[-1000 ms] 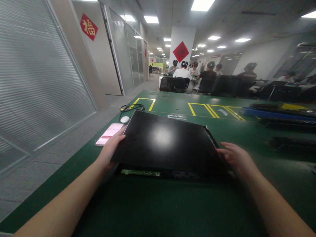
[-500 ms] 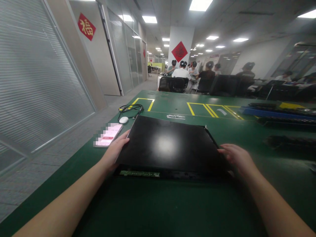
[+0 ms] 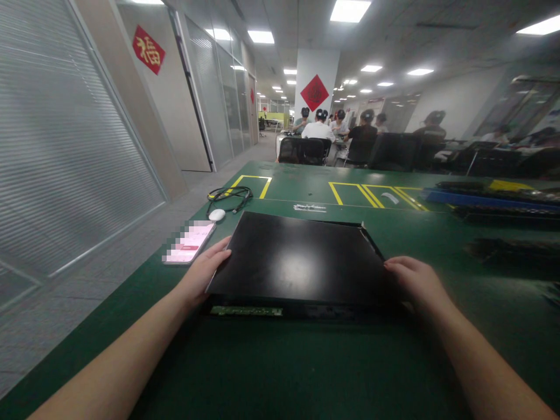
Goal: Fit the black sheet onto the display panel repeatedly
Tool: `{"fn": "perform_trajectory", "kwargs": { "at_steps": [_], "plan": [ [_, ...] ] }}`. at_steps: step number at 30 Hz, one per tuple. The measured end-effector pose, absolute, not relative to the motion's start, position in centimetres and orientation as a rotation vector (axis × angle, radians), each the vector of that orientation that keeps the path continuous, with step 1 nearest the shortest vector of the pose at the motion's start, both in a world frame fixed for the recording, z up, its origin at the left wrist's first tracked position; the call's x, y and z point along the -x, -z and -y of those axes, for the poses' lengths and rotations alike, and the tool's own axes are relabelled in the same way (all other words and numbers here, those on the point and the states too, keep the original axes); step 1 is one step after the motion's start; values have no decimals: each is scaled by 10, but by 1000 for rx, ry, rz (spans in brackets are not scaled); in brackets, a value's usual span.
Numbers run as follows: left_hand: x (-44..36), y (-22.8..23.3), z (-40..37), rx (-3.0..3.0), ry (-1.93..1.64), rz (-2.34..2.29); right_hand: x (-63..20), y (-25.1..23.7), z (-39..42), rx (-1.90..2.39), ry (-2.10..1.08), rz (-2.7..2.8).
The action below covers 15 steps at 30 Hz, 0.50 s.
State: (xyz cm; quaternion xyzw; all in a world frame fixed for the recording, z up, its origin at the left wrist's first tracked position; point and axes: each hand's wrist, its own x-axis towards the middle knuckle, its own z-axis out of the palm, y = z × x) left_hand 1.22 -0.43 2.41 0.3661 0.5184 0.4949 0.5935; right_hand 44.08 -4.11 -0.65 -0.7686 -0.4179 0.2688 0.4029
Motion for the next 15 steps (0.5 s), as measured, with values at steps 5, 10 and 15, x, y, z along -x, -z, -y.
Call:
{"fn": "perform_trajectory", "kwargs": {
  "at_steps": [5,10,15],
  "plan": [
    [-12,-22,4,-848,-1177,-1183,-443,9,40,1993,-604,1177],
    [-13,-20,4,-830,-1255,-1209,-442,8,39,2027,-505,1272],
    [-9,-10,0,-879,-1251,-1195,-442,7,39,2071,-447,1351]
  ]
}}
